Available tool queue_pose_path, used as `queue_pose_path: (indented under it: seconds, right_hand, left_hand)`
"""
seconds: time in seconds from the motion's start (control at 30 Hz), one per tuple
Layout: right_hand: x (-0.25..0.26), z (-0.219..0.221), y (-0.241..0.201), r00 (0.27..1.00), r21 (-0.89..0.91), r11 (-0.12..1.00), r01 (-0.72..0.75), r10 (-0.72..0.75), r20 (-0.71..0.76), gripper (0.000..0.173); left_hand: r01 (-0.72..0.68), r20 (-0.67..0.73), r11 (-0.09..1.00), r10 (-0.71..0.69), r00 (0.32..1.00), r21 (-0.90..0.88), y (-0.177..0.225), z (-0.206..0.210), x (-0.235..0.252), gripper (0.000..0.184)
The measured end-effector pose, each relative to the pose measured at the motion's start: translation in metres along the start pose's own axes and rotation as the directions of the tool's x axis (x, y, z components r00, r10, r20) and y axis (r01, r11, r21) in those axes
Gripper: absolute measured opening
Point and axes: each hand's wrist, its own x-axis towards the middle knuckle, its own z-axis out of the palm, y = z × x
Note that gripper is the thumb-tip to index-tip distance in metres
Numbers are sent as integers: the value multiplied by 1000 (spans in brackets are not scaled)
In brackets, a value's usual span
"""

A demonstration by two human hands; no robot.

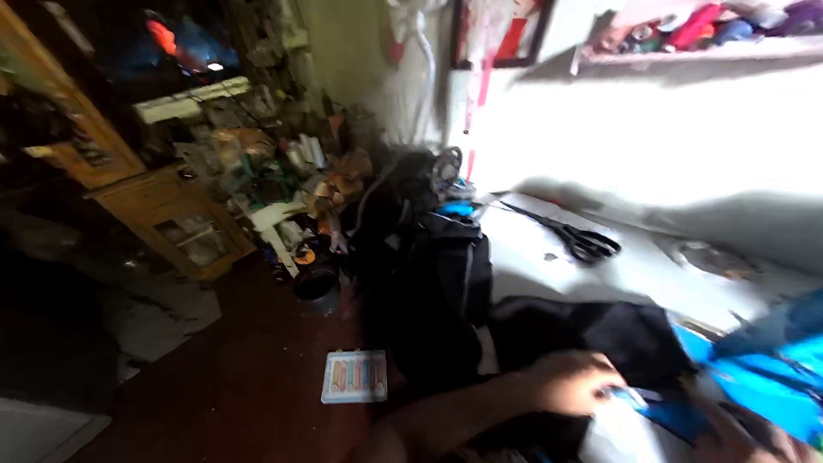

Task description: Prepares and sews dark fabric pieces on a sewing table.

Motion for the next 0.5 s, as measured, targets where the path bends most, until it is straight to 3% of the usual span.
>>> queue_pose_path:
  seconds: [0.1, 0.23, 0.37, 0.5]
  right_hand:
    - [-14, -22, -20, 1000, 153, 988, -27, 28, 0, 37]
    - [-34, -34, -51, 985, 227, 959, -169, 161, 56, 34]
    - [-70, -17, -76, 994, 204, 973, -110, 107, 26, 30]
    - [-71, -17, -91, 995, 172, 980, -103, 104, 1, 29]
  left_hand:
    - [17, -41, 995, -21, 999, -102, 0, -13, -7, 15]
    - [71, 75, 972, -56, 996, -222, -15, -18, -1, 19]
    - [79, 71, 973, -65, 995, -217, -18, -15, -1, 14]
    - [75, 62, 978, -64, 996, -193, -15, -16, -1, 14]
